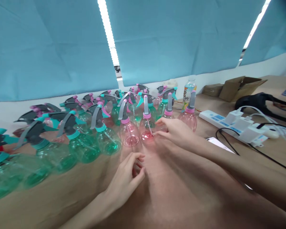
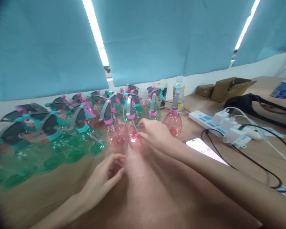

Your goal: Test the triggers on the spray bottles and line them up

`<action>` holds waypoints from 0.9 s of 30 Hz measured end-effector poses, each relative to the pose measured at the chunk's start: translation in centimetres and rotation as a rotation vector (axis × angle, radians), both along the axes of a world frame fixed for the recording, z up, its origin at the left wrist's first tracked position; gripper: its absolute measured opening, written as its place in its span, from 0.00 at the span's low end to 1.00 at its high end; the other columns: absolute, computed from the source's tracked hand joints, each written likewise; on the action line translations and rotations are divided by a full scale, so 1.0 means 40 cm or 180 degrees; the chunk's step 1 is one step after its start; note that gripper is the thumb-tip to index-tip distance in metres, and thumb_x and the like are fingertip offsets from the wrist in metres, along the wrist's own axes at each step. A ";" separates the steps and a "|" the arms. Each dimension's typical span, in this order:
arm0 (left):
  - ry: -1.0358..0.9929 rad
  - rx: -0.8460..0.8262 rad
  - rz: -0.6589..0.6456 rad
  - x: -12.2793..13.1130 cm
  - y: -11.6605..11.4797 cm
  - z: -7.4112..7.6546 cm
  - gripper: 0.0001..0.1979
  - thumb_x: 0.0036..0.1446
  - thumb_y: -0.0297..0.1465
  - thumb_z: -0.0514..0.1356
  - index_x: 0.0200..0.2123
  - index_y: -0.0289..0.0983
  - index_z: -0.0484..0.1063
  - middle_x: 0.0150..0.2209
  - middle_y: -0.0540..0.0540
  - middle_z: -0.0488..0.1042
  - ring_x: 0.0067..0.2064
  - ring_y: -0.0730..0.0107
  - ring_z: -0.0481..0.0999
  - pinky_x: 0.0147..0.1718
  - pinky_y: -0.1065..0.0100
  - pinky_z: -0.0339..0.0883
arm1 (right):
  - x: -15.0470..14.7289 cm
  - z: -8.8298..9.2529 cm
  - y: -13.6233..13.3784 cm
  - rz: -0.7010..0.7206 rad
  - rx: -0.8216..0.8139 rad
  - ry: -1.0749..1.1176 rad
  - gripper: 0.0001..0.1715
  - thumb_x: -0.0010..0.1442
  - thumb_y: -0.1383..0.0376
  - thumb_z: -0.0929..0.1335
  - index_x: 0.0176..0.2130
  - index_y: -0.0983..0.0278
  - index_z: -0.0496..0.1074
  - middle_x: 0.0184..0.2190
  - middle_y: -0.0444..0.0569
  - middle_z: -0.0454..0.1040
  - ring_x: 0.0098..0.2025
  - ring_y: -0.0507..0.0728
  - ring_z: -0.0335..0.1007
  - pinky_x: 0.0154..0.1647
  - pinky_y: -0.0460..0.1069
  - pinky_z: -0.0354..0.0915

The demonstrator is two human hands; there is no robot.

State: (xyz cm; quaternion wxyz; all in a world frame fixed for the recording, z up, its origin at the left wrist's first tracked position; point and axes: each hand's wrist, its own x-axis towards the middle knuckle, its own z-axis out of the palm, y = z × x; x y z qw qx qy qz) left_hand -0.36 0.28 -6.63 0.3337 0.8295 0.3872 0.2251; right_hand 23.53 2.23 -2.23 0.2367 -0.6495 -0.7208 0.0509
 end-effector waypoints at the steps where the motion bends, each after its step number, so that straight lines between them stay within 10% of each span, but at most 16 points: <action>1: 0.0001 0.0007 -0.0019 0.002 0.001 0.000 0.09 0.62 0.29 0.54 0.46 0.39 0.65 0.40 0.47 0.72 0.37 0.68 0.76 0.32 0.66 0.72 | 0.017 0.003 -0.019 0.0006 0.0021 0.0054 0.11 0.61 0.62 0.70 0.44 0.61 0.73 0.41 0.48 0.80 0.41 0.60 0.77 0.37 0.50 0.66; 5: -0.0019 0.0075 -0.0065 0.016 0.003 0.002 0.08 0.62 0.29 0.53 0.45 0.39 0.65 0.39 0.47 0.73 0.36 0.67 0.76 0.32 0.65 0.72 | 0.089 -0.001 -0.073 -0.0247 0.0176 0.0197 0.08 0.62 0.59 0.67 0.37 0.60 0.74 0.33 0.46 0.80 0.35 0.60 0.77 0.33 0.51 0.65; 11: -0.0063 0.0042 -0.0184 0.048 -0.008 -0.003 0.07 0.62 0.28 0.52 0.43 0.39 0.66 0.38 0.48 0.71 0.34 0.68 0.76 0.33 0.65 0.73 | 0.131 -0.044 -0.058 -0.0588 0.0421 0.0308 0.27 0.58 0.54 0.70 0.52 0.67 0.68 0.50 0.61 0.75 0.50 0.69 0.72 0.46 0.59 0.66; 17: -0.0014 0.0153 -0.0249 0.070 -0.020 0.014 0.06 0.63 0.28 0.52 0.41 0.38 0.67 0.37 0.48 0.71 0.32 0.70 0.74 0.31 0.67 0.71 | 0.108 -0.071 0.006 -0.0642 0.0419 0.0498 0.39 0.57 0.45 0.70 0.56 0.68 0.64 0.44 0.62 0.77 0.51 0.73 0.72 0.45 0.60 0.66; 27: -0.0066 0.0019 -0.0173 0.076 -0.038 0.030 0.05 0.62 0.28 0.53 0.37 0.38 0.68 0.36 0.48 0.72 0.32 0.70 0.73 0.30 0.68 0.69 | 0.103 -0.090 0.035 -0.0581 0.0382 0.0604 0.32 0.59 0.49 0.69 0.54 0.67 0.65 0.46 0.62 0.76 0.51 0.71 0.72 0.44 0.59 0.66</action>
